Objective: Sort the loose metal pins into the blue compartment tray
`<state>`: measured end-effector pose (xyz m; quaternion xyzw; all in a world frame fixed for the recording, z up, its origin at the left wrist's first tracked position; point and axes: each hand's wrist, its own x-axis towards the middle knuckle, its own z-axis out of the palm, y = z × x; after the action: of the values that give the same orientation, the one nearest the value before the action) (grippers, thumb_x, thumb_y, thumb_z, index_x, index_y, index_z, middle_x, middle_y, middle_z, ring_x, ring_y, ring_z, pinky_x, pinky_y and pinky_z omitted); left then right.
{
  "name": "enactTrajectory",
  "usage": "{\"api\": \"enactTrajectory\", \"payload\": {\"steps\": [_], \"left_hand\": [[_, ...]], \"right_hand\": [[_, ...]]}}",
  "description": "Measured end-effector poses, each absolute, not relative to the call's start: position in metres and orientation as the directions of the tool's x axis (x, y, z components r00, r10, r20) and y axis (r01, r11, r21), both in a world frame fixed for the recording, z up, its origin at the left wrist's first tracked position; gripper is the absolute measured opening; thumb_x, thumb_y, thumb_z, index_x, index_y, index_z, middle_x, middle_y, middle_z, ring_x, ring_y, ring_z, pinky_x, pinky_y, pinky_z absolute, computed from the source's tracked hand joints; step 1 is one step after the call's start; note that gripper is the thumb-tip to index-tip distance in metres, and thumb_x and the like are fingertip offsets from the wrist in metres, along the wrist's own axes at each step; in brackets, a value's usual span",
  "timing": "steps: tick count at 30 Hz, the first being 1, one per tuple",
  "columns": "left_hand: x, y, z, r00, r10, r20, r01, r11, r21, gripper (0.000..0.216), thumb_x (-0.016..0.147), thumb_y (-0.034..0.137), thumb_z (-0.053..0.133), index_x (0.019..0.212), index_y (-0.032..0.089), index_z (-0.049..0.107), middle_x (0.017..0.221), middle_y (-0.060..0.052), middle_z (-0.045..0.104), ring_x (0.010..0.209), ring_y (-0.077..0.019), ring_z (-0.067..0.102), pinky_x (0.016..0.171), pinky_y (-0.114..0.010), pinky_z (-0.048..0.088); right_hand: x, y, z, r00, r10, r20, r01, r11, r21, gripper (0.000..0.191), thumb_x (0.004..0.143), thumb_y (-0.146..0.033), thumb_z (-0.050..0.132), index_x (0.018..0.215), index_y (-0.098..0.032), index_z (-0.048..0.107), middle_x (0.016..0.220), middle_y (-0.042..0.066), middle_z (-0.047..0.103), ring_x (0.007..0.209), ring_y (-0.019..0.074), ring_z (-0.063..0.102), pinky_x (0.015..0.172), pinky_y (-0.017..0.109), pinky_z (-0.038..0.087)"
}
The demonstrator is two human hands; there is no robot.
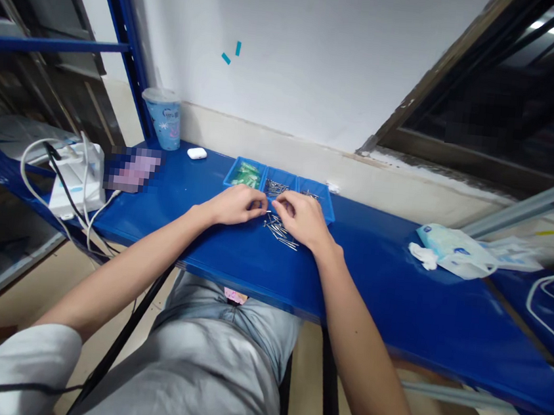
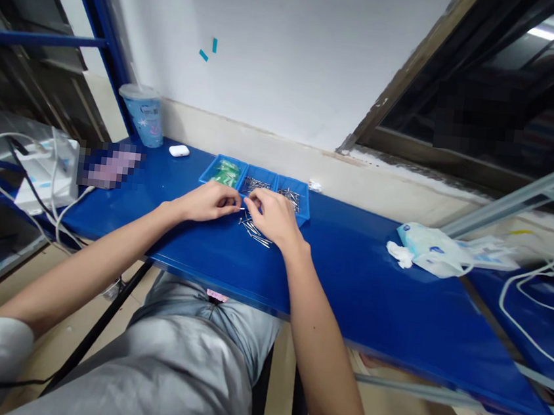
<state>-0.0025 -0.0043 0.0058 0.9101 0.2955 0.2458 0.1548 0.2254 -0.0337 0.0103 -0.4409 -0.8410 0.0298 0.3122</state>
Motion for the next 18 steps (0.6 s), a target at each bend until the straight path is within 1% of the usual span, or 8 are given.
{"api": "enactTrajectory", "payload": {"steps": [5,10,14,18], "left_hand": [[-0.0021,-0.0061,0.0075,0.672,0.621,0.404,0.461,-0.777,0.429,0.019,0.101,0.028,0.060,0.101,0.015,0.074,0.079,-0.003,0.070,0.067,-0.0148,0.057,0.068,-0.028,0.038],[-0.0020,-0.0043,0.0052,0.662,0.617,0.426,0.459,-0.782,0.421,0.020,0.102,0.031,0.060,0.100,0.016,0.074,0.079,-0.003,0.069,0.067,-0.0149,0.057,0.068,-0.028,0.038],[-0.0016,-0.0028,0.0029,0.664,0.593,0.456,0.446,-0.803,0.396,0.019,0.102,0.030,0.060,0.102,0.016,0.073,0.085,-0.005,0.071,0.073,-0.0161,0.060,0.071,-0.029,0.041],[-0.0015,-0.0038,0.0041,0.671,0.593,0.445,0.413,-0.798,0.440,0.023,0.105,0.033,0.058,0.103,0.016,0.074,0.093,-0.006,0.076,0.080,-0.0176,0.066,0.075,-0.029,0.044]], "right_hand": [[0.2250,-0.0331,0.0088,-0.455,0.758,0.468,0.721,0.622,-0.305,0.015,0.098,-0.024,0.060,0.093,-0.020,0.073,0.086,0.005,0.075,0.070,0.0178,0.060,0.070,0.031,0.039],[0.2242,-0.0336,0.0089,-0.466,0.757,0.459,0.709,0.629,-0.318,0.015,0.098,-0.023,0.060,0.092,-0.021,0.074,0.085,0.004,0.075,0.071,0.0181,0.061,0.070,0.031,0.038],[0.2242,-0.0331,0.0098,-0.467,0.761,0.450,0.704,0.628,-0.331,0.013,0.097,-0.023,0.062,0.090,-0.021,0.073,0.083,0.004,0.074,0.072,0.0187,0.061,0.071,0.031,0.039],[0.2255,-0.0321,0.0118,-0.449,0.747,0.490,0.666,0.645,-0.374,0.013,0.097,-0.022,0.061,0.090,-0.021,0.071,0.087,0.005,0.075,0.074,0.0193,0.061,0.074,0.033,0.042]]}}
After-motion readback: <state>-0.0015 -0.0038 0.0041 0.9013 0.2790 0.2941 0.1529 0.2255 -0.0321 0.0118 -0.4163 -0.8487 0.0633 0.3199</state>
